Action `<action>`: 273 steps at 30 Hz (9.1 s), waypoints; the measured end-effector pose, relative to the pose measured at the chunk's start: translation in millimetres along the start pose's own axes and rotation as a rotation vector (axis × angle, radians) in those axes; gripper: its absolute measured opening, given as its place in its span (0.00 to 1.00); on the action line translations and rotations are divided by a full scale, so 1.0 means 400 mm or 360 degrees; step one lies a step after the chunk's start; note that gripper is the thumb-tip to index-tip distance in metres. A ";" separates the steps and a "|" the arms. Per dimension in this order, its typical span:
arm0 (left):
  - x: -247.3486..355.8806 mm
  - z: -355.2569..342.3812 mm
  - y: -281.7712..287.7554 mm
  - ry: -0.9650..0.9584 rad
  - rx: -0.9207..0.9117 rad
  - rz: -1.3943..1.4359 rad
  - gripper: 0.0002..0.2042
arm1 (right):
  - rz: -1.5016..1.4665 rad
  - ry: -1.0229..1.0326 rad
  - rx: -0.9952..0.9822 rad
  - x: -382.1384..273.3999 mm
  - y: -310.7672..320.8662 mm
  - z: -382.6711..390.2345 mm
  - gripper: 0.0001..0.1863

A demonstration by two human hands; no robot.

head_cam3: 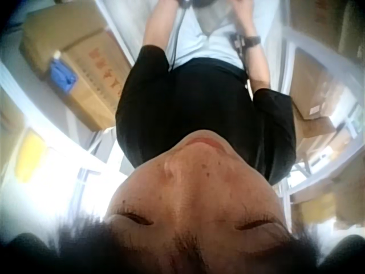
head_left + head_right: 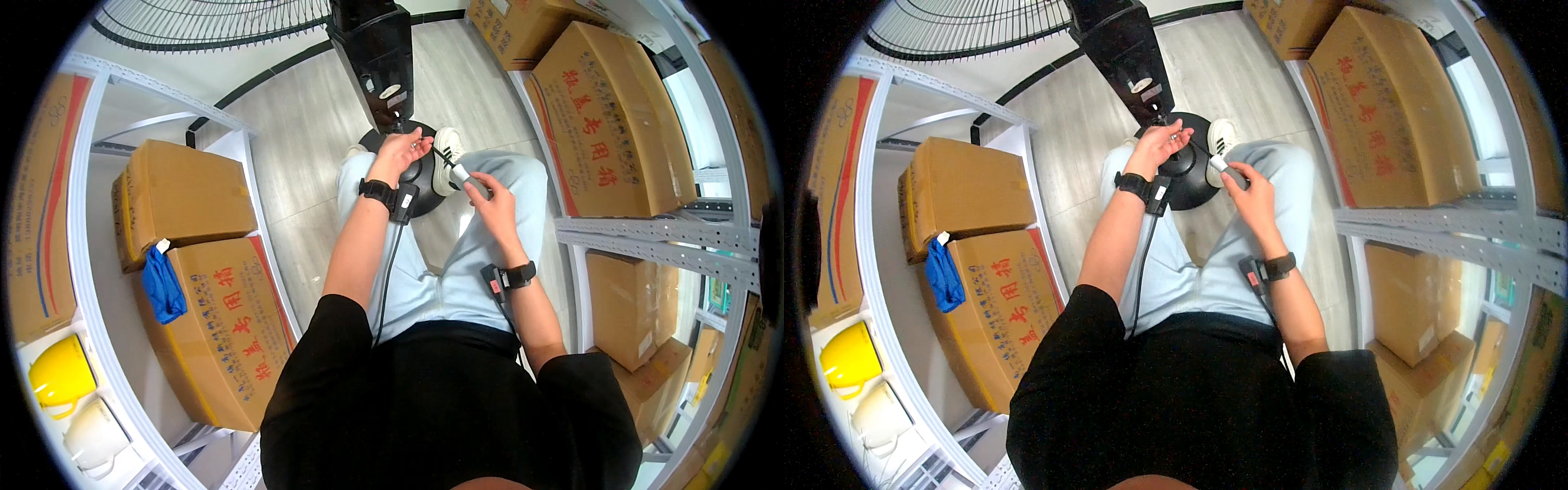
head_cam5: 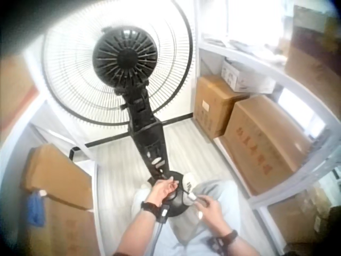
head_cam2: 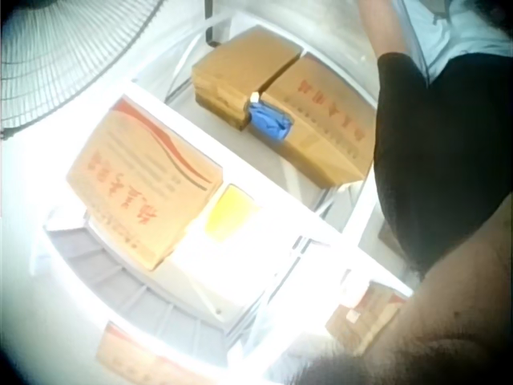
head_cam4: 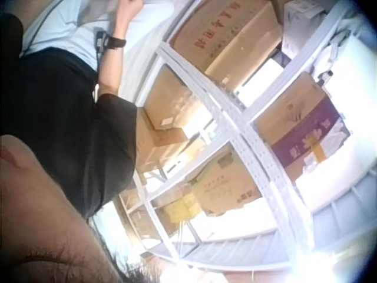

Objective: The person is repairing a black electronic device, likely a fan base, using a screwdriver. They are seated on the floor, manipulating wires and screws within the device's casing.

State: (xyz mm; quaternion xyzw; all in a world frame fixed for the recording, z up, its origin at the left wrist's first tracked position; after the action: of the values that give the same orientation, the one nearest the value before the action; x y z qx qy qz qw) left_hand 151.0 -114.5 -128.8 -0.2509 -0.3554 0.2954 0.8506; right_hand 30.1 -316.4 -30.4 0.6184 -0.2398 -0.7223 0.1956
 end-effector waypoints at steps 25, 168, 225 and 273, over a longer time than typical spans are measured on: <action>0.012 0.002 -0.050 -0.0277 -0.0118 0.0465 0.06 | -0.0122 -0.0088 -0.0102 0.076 -0.087 -0.088 0.22; -0.002 0.003 -0.017 -0.0288 0.0131 -0.0044 0.12 | -0.1014 -0.0529 -0.0572 0.079 -0.141 -0.089 0.25; 0.003 0.016 -0.007 -0.0199 0.0037 -0.0022 0.12 | -0.0400 -0.0190 -0.0309 0.092 -0.161 -0.117 0.29; 0.069 0.152 0.034 -0.0694 -0.0069 0.0310 0.10 | -0.0774 -0.0161 -0.0510 0.002 -0.085 0.005 0.20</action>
State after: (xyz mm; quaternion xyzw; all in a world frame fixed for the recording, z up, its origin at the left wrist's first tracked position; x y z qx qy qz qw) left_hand 116.4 -72.9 -87.1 -0.2325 -0.5110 0.4156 0.7157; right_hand 28.5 -289.1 -50.8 0.5822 0.0229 -0.8066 0.0997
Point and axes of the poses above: each hand's wrist, its own z-axis away from the middle knuckle, its own y-axis out of the back of the hand, x = y × z, the point moved 5 cm from there along -z, towards the middle knuckle, and after that the axes turned 9 degrees about z, right-handed, at the moved point
